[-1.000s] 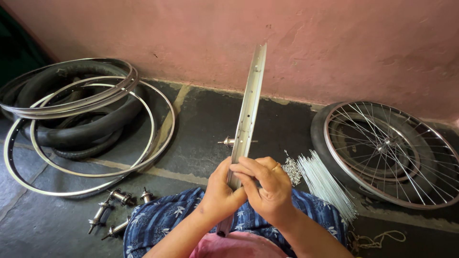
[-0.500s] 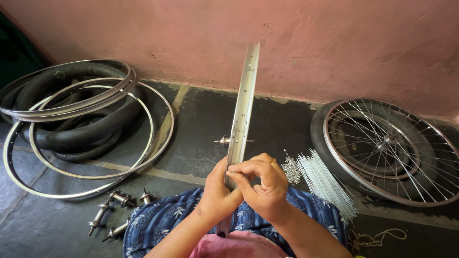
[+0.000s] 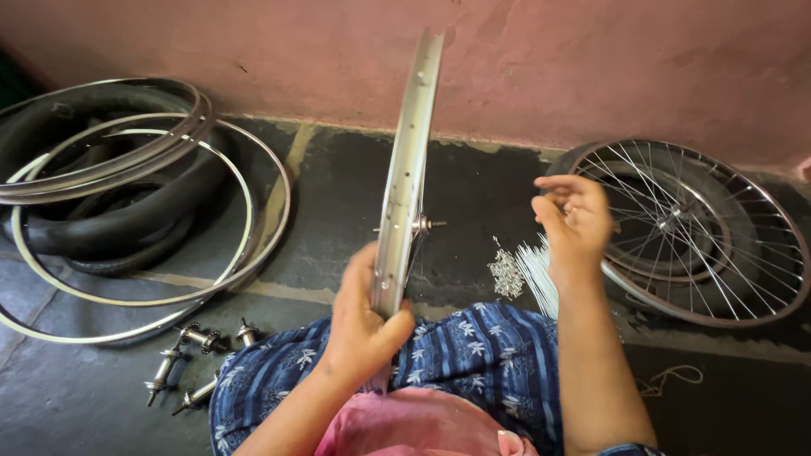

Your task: The person sits on the floor and inserts metal spokes one by one through the holes of a bicycle rim, threading them into the hub. The person rotates the rim and continues inserting spokes until several are in place.

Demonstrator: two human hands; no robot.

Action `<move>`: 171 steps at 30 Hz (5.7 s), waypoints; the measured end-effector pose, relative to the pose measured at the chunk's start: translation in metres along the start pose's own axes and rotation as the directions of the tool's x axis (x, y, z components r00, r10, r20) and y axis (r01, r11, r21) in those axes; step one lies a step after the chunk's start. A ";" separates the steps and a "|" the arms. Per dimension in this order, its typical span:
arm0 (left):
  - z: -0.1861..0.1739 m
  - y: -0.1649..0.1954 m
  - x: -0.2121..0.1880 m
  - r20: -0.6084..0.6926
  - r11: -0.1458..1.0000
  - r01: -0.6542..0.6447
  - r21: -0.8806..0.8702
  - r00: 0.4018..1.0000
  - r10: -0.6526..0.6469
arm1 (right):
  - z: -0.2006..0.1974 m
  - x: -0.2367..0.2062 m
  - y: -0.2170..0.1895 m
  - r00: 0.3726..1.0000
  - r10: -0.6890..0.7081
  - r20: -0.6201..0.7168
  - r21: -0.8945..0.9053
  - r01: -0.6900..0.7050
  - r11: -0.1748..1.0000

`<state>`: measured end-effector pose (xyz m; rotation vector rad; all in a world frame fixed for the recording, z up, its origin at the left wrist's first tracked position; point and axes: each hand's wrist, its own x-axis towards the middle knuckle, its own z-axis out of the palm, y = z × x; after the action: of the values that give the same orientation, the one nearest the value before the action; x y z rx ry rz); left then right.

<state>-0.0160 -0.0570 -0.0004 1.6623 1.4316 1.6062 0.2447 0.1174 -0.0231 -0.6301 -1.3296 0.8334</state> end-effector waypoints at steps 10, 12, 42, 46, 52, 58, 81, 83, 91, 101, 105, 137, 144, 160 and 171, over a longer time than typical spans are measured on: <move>0.008 -0.051 -0.061 -0.010 0.963 -0.263 0.063 0.964 0.264 | -0.052 -0.056 0.194 0.698 0.712 -0.080 -0.937 -0.297 0.186; 0.005 -0.055 -0.061 -0.004 0.976 -0.215 -0.029 0.977 0.215 | -0.052 -0.060 0.201 0.546 0.833 -0.091 -0.989 -0.145 -0.014; -0.001 -0.053 0.023 0.002 0.981 0.171 -0.090 0.985 -0.172 | -0.024 -0.047 0.202 0.477 0.869 -0.132 -0.989 -0.003 -0.148; 0.001 -0.058 0.018 -0.001 0.974 0.171 -0.150 0.985 -0.173 | -0.026 -0.048 0.200 0.531 0.839 -0.118 -0.992 -0.028 -0.122; -0.010 -0.063 0.016 0.007 0.969 0.095 -0.228 0.995 -0.096 | -0.001 -0.048 0.203 0.603 0.797 -0.010 -0.997 -0.068 0.039; -0.016 -0.059 0.011 0.043 0.974 0.095 -0.208 0.995 -0.088 | 0.063 -0.056 0.201 0.960 0.271 0.066 -0.564 -0.188 0.804; 0.007 -0.064 -0.022 -0.003 0.963 0.080 -0.259 0.997 -0.083 | 0.186 -0.133 0.166 0.869 0.411 0.274 -0.543 -0.213 0.812; 0.007 -0.065 -0.023 -0.008 0.962 0.075 -0.261 0.997 -0.080 | 0.189 -0.130 0.163 0.882 0.393 0.261 -0.547 -0.200 0.813; 0.014 -0.066 -0.032 0.000 0.961 0.063 -0.268 0.998 -0.066 | 0.201 -0.104 0.168 0.869 0.493 -0.035 -0.244 -0.486 0.839; 0.013 -0.068 -0.034 0.050 0.964 0.059 -0.257 0.998 -0.048 | 0.214 -0.080 0.164 0.761 0.579 -0.292 -0.102 -0.627 0.772; 0.015 -0.074 -0.041 0.071 0.950 0.117 -0.290 0.992 -0.101 | 0.226 -0.075 0.167 0.743 0.503 -0.443 0.091 -0.520 0.849; -0.003 -0.028 0.019 -0.176 0.919 -0.189 0.347 0.949 0.262 | 0.162 -0.075 0.072 0.804 -0.462 0.374 -0.531 0.594 0.605; -0.002 -0.031 0.015 -0.206 0.977 -0.111 0.184 0.967 0.149 | 0.146 -0.074 0.104 0.816 -0.473 0.332 -0.382 0.575 0.723; 0.007 -0.052 -0.030 -0.144 0.994 -0.014 -0.107 0.990 -0.002 | 0.164 -0.042 0.105 0.779 -0.454 0.433 -0.345 0.608 0.715; 0.004 -0.030 -0.027 0.017 0.823 0.244 -0.512 0.961 -0.274 | 0.143 -0.055 0.092 0.700 -0.482 0.526 -0.363 0.698 0.617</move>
<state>-0.0179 -0.0673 -0.0396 1.0736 1.0665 1.6925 0.0868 0.1158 -0.1071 -0.3897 -2.0215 -0.0246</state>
